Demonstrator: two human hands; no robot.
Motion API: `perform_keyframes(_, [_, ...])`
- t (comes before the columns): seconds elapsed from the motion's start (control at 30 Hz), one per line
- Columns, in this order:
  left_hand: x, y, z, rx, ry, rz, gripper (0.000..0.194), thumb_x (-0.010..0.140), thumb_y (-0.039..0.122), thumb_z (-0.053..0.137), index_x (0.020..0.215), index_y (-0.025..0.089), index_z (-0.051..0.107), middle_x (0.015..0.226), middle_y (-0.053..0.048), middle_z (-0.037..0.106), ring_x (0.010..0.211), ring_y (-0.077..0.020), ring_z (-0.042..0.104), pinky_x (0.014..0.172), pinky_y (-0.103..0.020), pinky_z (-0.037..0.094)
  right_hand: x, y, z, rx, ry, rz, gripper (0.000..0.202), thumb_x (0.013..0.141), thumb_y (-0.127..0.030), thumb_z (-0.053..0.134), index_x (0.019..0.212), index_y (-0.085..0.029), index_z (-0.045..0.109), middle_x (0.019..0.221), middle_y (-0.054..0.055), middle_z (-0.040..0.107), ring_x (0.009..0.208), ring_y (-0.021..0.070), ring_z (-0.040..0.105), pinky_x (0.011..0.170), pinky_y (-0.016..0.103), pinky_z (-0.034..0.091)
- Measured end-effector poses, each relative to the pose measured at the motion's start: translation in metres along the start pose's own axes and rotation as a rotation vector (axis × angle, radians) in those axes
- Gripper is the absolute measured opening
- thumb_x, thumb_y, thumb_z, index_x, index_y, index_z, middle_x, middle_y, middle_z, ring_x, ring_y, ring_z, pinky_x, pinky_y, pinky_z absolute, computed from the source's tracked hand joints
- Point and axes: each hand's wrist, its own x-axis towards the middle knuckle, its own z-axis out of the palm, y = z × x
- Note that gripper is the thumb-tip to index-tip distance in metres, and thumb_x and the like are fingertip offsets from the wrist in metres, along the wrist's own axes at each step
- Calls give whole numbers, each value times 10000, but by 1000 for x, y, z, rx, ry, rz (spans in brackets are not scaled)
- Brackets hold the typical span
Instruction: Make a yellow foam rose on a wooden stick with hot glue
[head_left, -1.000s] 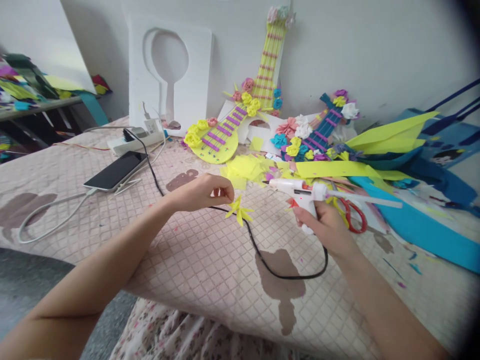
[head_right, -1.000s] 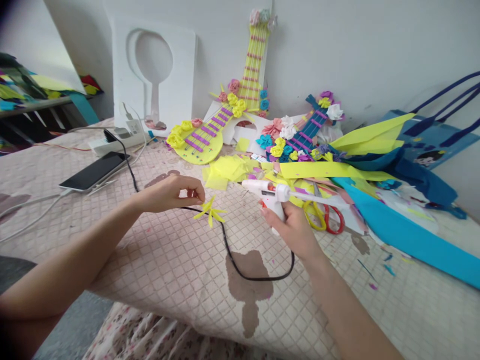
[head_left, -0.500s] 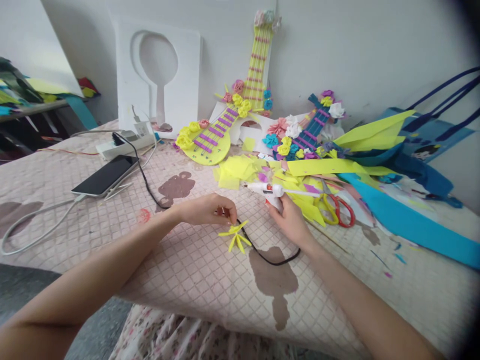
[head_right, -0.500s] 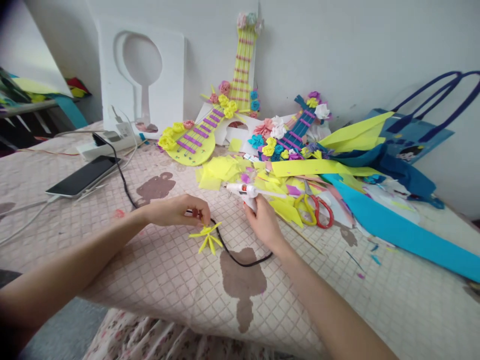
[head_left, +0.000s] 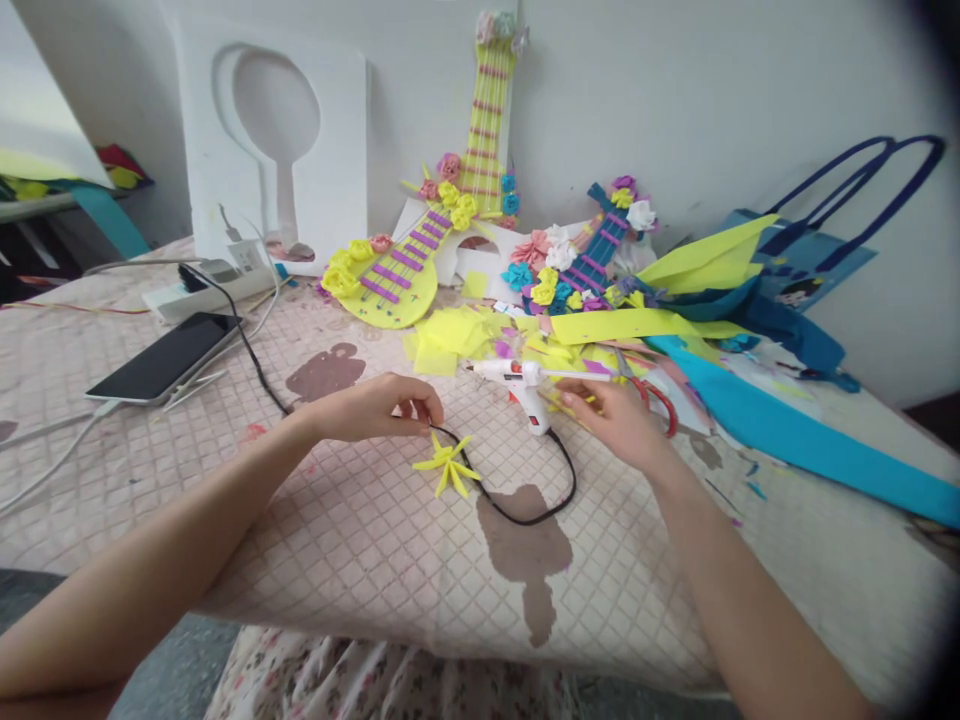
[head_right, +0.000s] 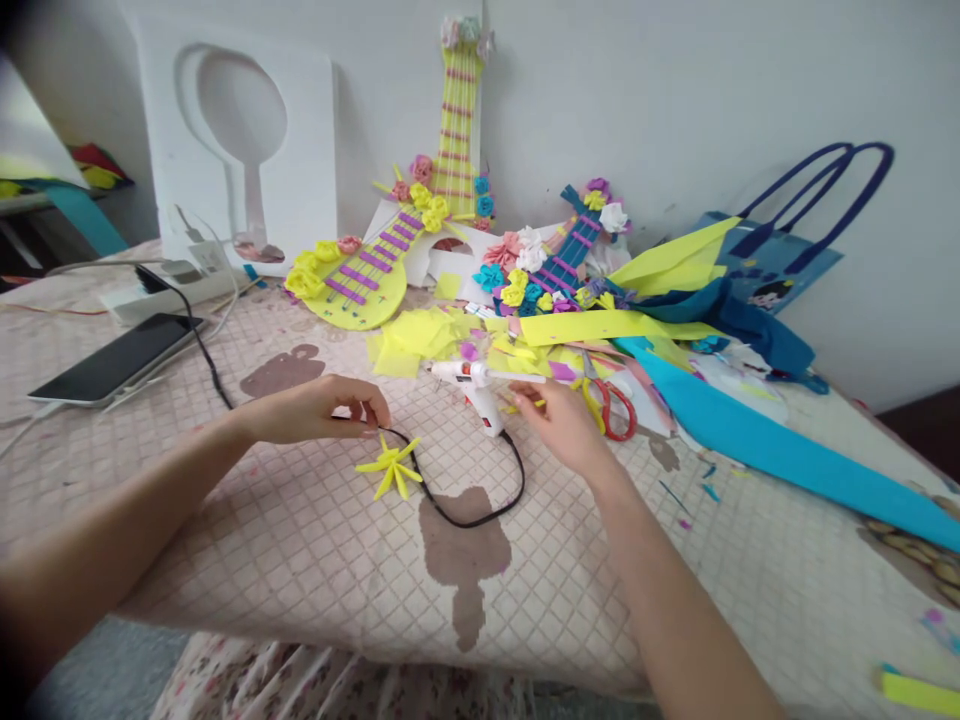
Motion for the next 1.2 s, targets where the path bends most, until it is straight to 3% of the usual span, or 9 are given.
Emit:
perform_keyframes(0.07, [-1, 1, -2, 18, 4, -15, 149, 837, 267, 570, 934, 171, 630, 882, -26, 673, 706, -86, 598, 655, -175, 463, -2, 7, -10, -196, 6, 3, 151, 814, -271, 502, 816, -201, 637, 833, 48, 703, 727, 189, 627, 648, 313, 453])
perform_keyframes(0.2, [-4, 3, -8, 75, 26, -38, 140, 833, 275, 562, 892, 169, 633, 840, -12, 671, 685, -79, 577, 633, -166, 435, -5, 21, -15, -391, -178, 6, 99, 771, -240, 528, 697, -219, 590, 673, 13, 657, 621, 167, 579, 529, 273, 353])
perform_keyframes(0.5, [-4, -7, -9, 264, 55, -34, 162, 775, 284, 600, 885, 165, 609, 869, -23, 614, 735, -108, 541, 656, -196, 422, -2, 27, -7, -594, -208, 192, 52, 731, -166, 532, 772, -198, 542, 778, 29, 643, 734, 173, 571, 547, 255, 314])
perform_keyframes(0.63, [-2, -10, -5, 270, 36, -42, 108, 773, 220, 581, 852, 153, 608, 832, -22, 601, 733, -111, 540, 667, -206, 420, -3, 29, -10, -619, -244, 187, 32, 736, -169, 517, 752, -192, 534, 787, 40, 647, 734, 177, 575, 570, 260, 331])
perform_keyframes(0.83, [-4, -1, -6, 257, 79, -16, 148, 769, 211, 610, 908, 160, 600, 881, -23, 607, 774, -115, 550, 696, -214, 428, -7, 36, -20, -625, -220, 96, 277, 746, -136, 470, 1014, -183, 523, 804, 48, 645, 710, 199, 594, 600, 287, 369])
perform_keyframes(1.03, [-17, 14, 4, 239, 116, -53, 95, 832, 238, 562, 860, 155, 598, 837, -18, 614, 733, -106, 554, 677, -214, 431, -8, 40, -24, -605, -128, -35, 358, 782, -137, 389, 1108, -188, 529, 1088, 124, 585, 1000, 264, 572, 732, 340, 436])
perform_keyframes(1.2, [-28, 24, 24, 260, 76, -39, 118, 843, 269, 576, 903, 170, 600, 876, -21, 617, 766, -120, 572, 695, -222, 436, -16, 33, -39, -550, -123, 38, 489, 804, -340, 509, 1272, -228, 427, 1180, 124, 559, 981, 286, 593, 711, 361, 463])
